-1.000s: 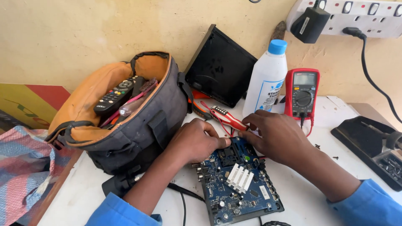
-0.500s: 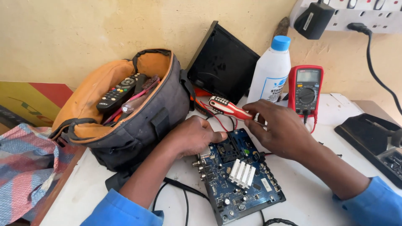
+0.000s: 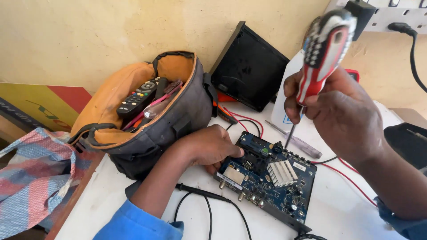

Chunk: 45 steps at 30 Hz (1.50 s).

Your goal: Disassembling a circuit board from an electronic device using a screwdriver and pliers on a repair bench.

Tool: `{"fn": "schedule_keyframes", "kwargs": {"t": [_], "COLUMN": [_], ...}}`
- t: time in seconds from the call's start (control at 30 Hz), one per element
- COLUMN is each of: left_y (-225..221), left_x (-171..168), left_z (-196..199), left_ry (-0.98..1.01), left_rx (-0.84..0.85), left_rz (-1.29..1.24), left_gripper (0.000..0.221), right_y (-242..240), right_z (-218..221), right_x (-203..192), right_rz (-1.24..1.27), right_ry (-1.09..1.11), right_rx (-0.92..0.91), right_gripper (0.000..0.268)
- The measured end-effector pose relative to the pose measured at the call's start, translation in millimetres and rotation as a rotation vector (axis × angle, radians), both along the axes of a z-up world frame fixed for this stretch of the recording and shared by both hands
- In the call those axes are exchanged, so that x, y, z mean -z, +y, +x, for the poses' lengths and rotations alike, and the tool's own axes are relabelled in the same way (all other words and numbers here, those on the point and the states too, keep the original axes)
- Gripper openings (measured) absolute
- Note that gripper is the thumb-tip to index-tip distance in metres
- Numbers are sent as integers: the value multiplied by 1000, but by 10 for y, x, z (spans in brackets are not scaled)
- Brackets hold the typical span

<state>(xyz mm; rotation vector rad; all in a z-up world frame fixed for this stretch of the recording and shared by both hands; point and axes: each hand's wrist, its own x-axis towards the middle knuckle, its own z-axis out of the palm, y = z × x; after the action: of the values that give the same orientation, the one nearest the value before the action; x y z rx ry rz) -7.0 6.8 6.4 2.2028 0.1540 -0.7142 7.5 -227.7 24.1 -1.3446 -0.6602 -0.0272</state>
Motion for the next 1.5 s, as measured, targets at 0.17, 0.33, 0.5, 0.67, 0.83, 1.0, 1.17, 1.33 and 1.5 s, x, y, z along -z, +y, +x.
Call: {"fn": "schedule_keyframes", "kwargs": {"t": [0.17, 0.33, 0.5, 0.67, 0.83, 1.0, 1.17, 1.33, 1.5], "left_y": [-52, -56, -89, -132, -163, -211, -280, -539, -637], "left_x": [-75, -132, -162, 33, 57, 168, 340, 216, 332], "left_z": [-82, -136, -172, -101, -89, -58, -39, -284, -319], "left_ry": [-24, -89, -242, -385, -444, -426, -814, -1036, -847], "left_rx": [65, 108, 150, 109, 78, 30, 85, 465, 684], "left_rz": [101, 139, 410, 437, 382, 309, 264, -178, 18], "left_gripper": [38, 50, 57, 50, 37, 60, 48, 42, 35], "right_y": [211, 277, 237, 159, -48, -118, -151, -71, -14], "right_z": [-62, -129, -186, -163, 6, 9, -2, -142, -168], "right_x": [-178, -320, -436, -433, -363, -414, -460, -560, -581], "right_rz": [-4, 0, 56, 66, -4, 7, 7, 23, 75], "right_ry": [14, -56, 36, 7, -144, -114, -50, 35, 131], "right_rx": [36, 37, 42, 50, -23, -79, -131, -143, -56], "right_gripper": [34, 29, 65, 64, 93, 37, 42, 67, 61]}}
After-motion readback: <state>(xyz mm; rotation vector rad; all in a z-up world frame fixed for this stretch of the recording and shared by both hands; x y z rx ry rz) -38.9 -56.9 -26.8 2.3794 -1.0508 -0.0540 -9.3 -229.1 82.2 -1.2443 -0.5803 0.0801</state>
